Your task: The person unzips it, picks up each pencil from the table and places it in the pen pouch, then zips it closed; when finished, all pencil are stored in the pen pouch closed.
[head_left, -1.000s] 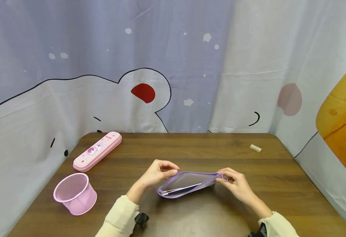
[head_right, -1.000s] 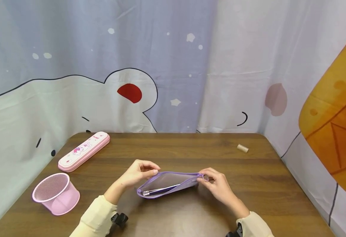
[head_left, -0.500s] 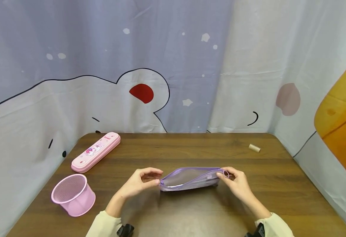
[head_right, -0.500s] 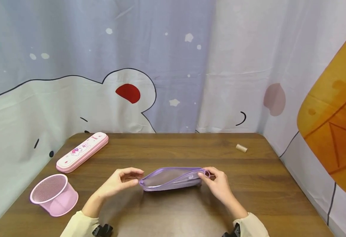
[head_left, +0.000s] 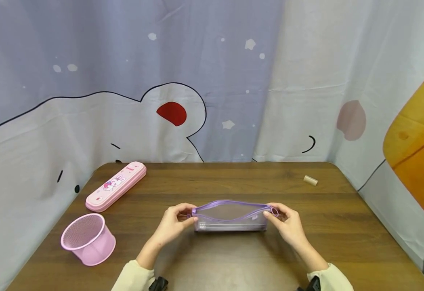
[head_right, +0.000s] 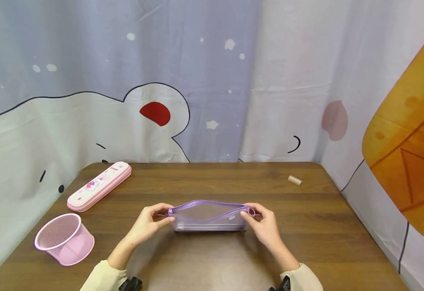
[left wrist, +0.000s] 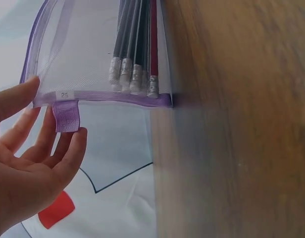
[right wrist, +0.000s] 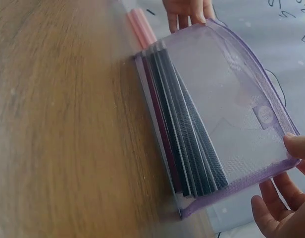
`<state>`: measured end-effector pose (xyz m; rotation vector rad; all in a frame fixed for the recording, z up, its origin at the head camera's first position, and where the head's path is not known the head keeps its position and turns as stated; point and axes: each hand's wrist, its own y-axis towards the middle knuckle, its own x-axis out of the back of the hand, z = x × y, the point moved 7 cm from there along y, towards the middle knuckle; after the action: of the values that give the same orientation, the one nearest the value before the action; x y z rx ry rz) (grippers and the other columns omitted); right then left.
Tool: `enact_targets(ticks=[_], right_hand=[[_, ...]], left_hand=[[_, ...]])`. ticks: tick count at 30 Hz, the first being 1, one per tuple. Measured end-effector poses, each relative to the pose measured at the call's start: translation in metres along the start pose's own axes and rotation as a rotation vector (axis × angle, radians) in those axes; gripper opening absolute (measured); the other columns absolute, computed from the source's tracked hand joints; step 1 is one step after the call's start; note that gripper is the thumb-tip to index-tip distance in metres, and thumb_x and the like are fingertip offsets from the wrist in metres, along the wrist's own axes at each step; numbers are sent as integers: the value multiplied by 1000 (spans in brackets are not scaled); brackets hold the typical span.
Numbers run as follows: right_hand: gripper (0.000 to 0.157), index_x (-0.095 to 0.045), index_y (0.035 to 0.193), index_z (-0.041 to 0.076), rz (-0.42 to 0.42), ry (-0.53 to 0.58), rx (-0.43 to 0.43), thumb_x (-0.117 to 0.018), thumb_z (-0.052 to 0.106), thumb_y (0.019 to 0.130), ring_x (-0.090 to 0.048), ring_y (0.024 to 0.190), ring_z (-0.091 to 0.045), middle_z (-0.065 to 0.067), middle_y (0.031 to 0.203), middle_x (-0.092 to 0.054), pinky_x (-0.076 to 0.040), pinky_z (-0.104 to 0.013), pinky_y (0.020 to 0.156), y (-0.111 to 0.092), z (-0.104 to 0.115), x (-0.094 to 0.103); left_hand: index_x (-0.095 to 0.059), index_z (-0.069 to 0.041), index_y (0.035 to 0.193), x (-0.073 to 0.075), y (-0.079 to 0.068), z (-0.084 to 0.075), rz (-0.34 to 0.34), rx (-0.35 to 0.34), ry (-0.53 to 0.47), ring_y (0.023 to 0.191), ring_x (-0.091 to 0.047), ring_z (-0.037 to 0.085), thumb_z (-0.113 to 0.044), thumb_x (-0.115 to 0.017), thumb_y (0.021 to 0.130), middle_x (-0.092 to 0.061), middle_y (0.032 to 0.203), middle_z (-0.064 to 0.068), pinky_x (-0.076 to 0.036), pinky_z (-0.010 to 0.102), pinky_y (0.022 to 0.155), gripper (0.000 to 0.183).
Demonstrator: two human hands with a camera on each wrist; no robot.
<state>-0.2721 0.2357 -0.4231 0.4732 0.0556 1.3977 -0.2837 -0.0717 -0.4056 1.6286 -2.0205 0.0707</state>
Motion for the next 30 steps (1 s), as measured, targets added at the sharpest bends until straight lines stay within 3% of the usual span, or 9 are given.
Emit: enact_targets(ticks=[7, 15, 18, 21, 26, 28, 30], right_hand=[[19, -62, 92, -5, -1, 33, -45, -67, 2, 75, -52, 68, 5, 15, 74, -56, -47, -11, 59, 0, 1, -3], [15, -61, 89, -4, 25, 40, -36, -65, 1, 76, -50, 70, 3, 5, 76, -57, -47, -12, 60, -2, 1, -10], [15, -60, 88, -5, 19, 52, -35, -65, 2, 76, -50, 70, 3, 4, 75, -57, -47, -12, 60, -3, 0, -11], [15, -60, 88, -4, 14, 56, -42, -65, 3, 77, -51, 70, 3, 8, 75, -57, -47, -11, 60, -4, 0, -14], [15, -60, 89, -3, 22, 83, -49, -65, 5, 78, -51, 71, 2, 10, 76, -57, -47, -12, 61, -9, 4, -23], [14, -61, 89, -3, 33, 94, -34, -65, 4, 77, -51, 70, 2, 6, 76, -57, -47, -13, 60, -11, 8, -28], [13, -61, 88, 0, 43, 79, -2, -66, 5, 77, -50, 68, 0, 1, 76, -58, -47, -14, 58, -14, 13, -31]], left_hand=[[-62, -1, 86, 5, 0, 9, -69, 87, -48, 71, -55, 2, -2, -66, 75, -64, 80, 12, -52, 18, 67, 11], [-61, 0, 85, 5, 1, 15, -137, 128, -58, 69, -53, 5, 1, -65, 75, -61, 81, 11, -50, 16, 63, 10], [-60, -2, 85, 6, 1, 12, -172, 109, -26, 70, -53, 7, -1, -67, 74, -61, 79, 10, -51, 20, 63, 13], [-60, -4, 88, 7, 2, 2, -249, 30, 71, 74, -56, 11, -5, -72, 71, -62, 81, 7, -52, 26, 66, 20], [-62, -9, 90, -6, 8, -37, -403, -253, 387, 85, -52, 22, -15, -78, 63, -61, 88, 5, -43, 34, 76, 33], [-62, -10, 90, -22, 10, -56, -404, -373, 471, 89, -49, 24, -17, -79, 61, -59, 90, 4, -40, 36, 78, 34], [-63, -12, 90, -42, 13, -73, -350, -474, 506, 93, -48, 22, -20, -78, 62, -58, 93, 3, -41, 36, 82, 33]])
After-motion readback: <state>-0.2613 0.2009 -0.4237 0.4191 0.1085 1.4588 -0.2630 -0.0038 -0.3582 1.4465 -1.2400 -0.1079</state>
